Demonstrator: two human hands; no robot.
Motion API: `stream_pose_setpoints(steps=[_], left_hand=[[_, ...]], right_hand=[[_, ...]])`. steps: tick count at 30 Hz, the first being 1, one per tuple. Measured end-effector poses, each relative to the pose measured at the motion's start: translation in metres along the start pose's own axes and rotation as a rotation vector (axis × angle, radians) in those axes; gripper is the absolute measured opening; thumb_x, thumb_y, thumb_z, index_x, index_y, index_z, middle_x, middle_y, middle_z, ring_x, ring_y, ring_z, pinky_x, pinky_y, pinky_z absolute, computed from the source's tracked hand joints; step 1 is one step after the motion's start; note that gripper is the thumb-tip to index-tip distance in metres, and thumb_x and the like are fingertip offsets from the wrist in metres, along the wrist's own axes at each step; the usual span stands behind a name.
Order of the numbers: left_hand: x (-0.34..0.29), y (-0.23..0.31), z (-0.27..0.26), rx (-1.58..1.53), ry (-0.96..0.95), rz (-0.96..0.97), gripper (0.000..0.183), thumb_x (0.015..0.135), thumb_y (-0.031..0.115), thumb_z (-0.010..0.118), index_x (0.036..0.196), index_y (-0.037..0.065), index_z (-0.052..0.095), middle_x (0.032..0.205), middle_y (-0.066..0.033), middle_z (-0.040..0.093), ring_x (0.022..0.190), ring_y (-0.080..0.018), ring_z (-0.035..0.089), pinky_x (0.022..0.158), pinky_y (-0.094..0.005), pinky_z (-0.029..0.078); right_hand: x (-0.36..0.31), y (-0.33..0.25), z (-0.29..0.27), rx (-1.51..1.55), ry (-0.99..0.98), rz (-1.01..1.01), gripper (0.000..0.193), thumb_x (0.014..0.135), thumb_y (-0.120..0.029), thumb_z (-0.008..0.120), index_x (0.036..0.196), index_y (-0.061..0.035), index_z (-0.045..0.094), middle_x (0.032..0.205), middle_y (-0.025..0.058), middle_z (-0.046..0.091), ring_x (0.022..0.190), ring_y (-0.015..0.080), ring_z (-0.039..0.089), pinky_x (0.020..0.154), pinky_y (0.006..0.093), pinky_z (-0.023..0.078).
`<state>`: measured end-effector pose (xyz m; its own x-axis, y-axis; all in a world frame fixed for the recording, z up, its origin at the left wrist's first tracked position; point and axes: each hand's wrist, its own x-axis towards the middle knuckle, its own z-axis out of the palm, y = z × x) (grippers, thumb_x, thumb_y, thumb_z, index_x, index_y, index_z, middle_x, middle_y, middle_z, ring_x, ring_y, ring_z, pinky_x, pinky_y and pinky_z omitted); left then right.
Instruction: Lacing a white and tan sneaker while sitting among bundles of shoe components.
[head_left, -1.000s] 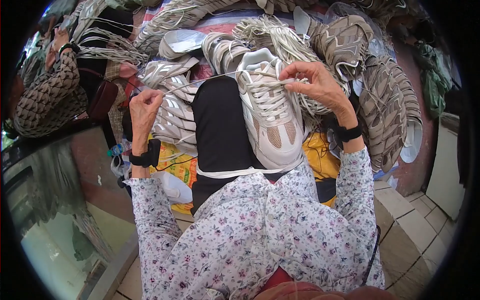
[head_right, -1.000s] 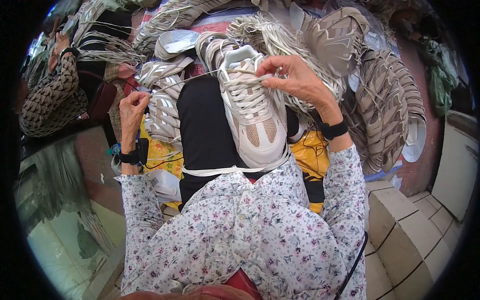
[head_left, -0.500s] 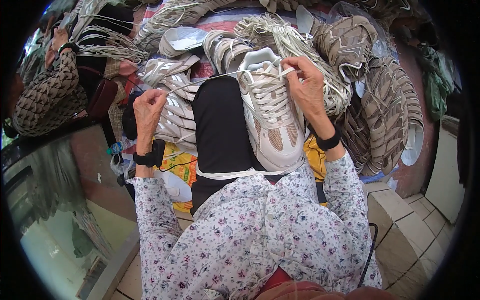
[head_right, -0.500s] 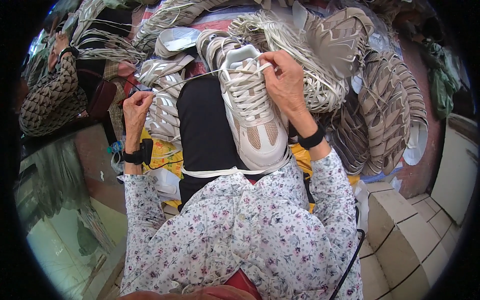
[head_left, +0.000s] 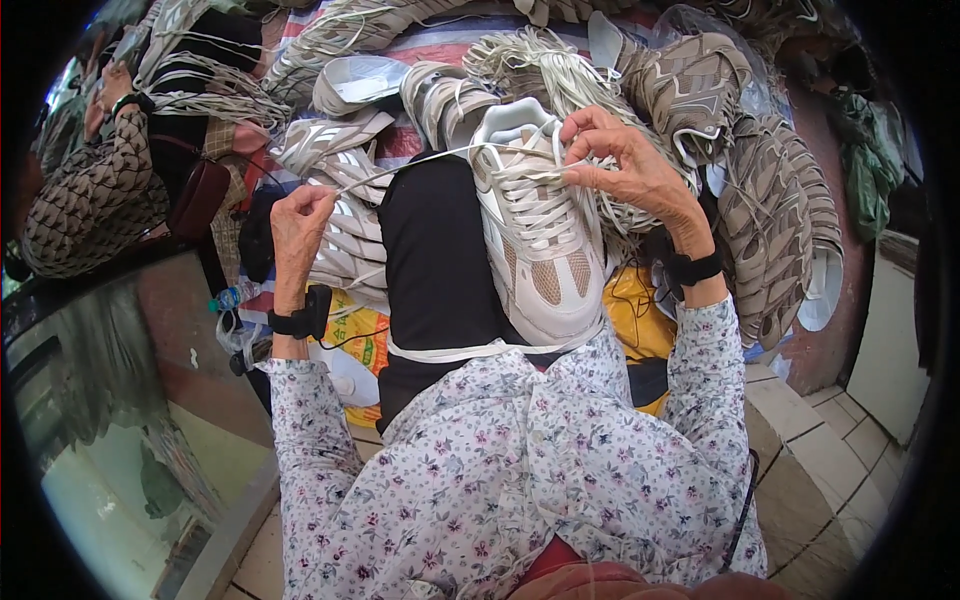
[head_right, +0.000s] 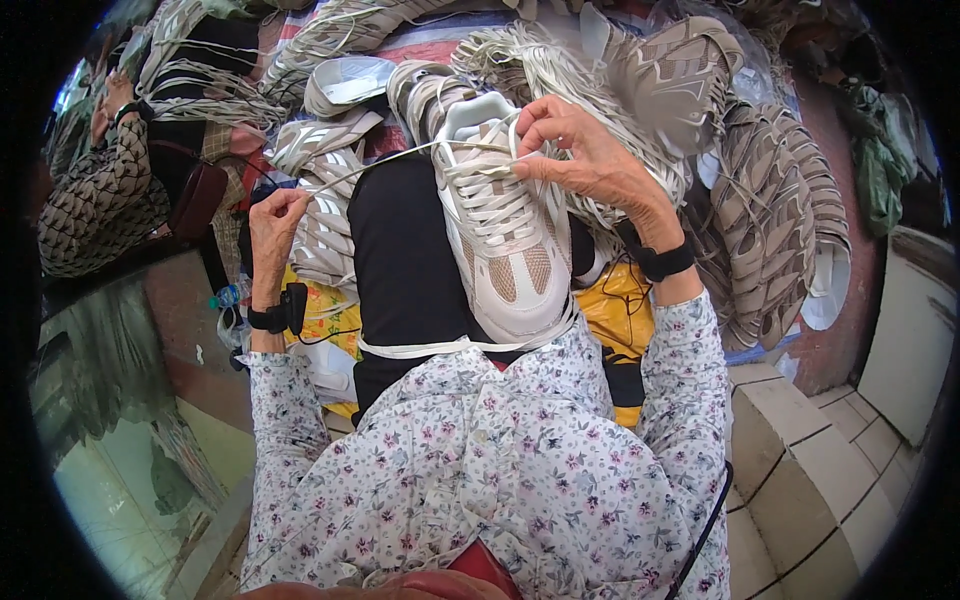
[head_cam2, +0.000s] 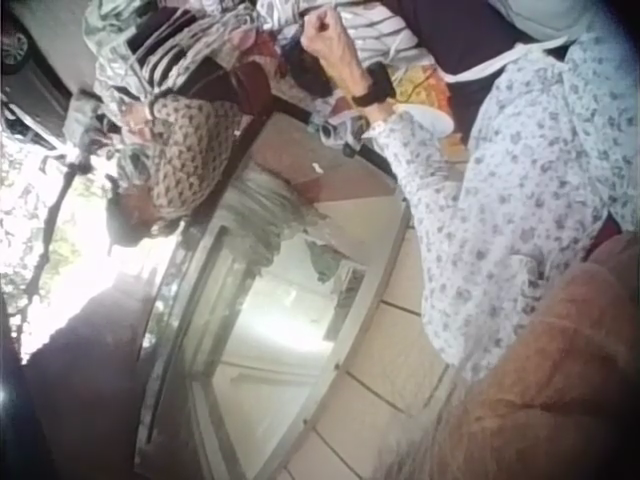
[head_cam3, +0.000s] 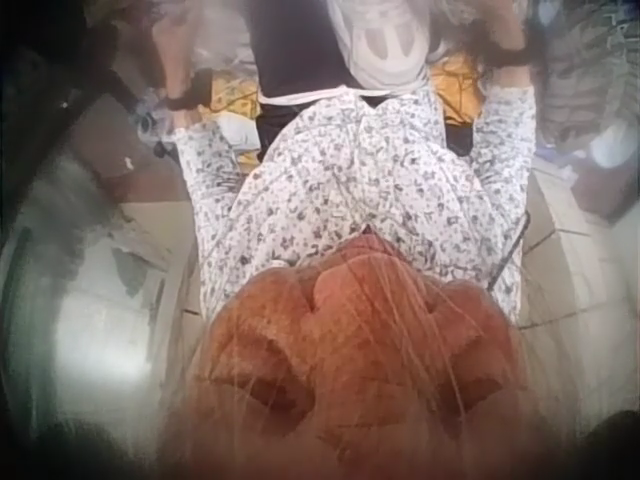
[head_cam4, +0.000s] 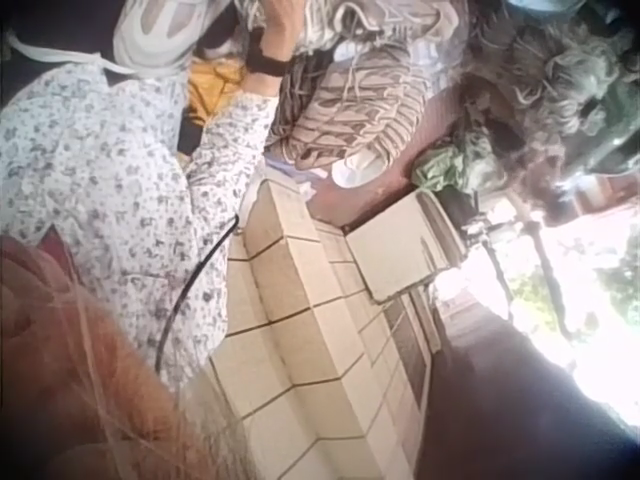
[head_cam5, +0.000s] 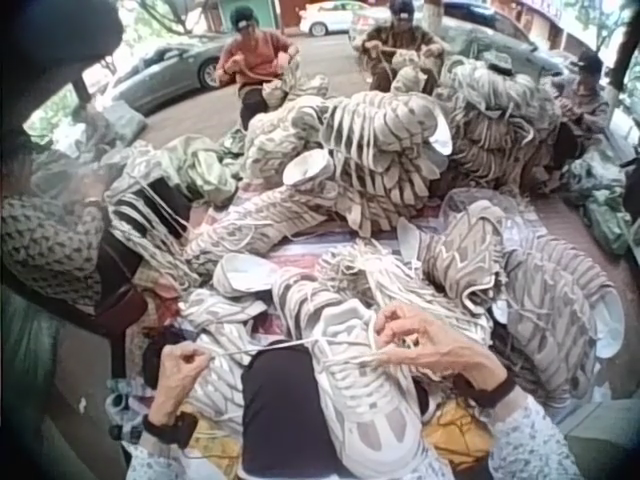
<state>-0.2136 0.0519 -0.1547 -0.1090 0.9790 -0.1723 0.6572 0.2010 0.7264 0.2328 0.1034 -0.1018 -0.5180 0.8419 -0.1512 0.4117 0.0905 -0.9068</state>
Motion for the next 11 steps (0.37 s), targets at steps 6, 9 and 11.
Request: stream_pose_setpoints(steps=[6, 9, 11], left_hand=[[-0.002, 0.001, -0.006, -0.006, 0.058, 0.036, 0.015, 0.091, 0.011, 0.072, 0.097, -0.003, 0.074, 0.079, -0.0002, 0.069, 0.073, -0.0049, 0.058, 0.067, -0.0215, 0.046], [0.001, 0.002, -0.019, 0.094, 0.133, 0.066, 0.012, 0.091, 0.009, 0.07, 0.096, -0.001, 0.075, 0.079, -0.0012, 0.069, 0.073, -0.0051, 0.059, 0.066, -0.0219, 0.047], [0.002, 0.002, -0.031, 0.16, 0.163, 0.103, 0.012, 0.092, 0.01, 0.07, 0.097, 0.001, 0.076, 0.079, -0.0029, 0.07, 0.074, -0.0058, 0.06, 0.068, -0.0229, 0.049]], right_hand=[[0.001, 0.012, -0.001, 0.29, 0.014, 0.098, 0.019, 0.089, -0.023, 0.076, 0.087, -0.0058, 0.07, 0.119, 0.0026, 0.057, 0.102, 0.0141, 0.055, 0.086, 0.0317, 0.047], [0.0, 0.018, 0.0, 0.284, 0.069, 0.097, 0.019, 0.09, -0.023, 0.075, 0.087, -0.0054, 0.07, 0.119, 0.0032, 0.056, 0.103, 0.0138, 0.055, 0.087, 0.0324, 0.049], [0.002, 0.022, 0.005, 0.267, 0.09, 0.081, 0.019, 0.09, -0.024, 0.076, 0.087, -0.0057, 0.071, 0.12, 0.0039, 0.056, 0.106, 0.0152, 0.056, 0.094, 0.0346, 0.049]])
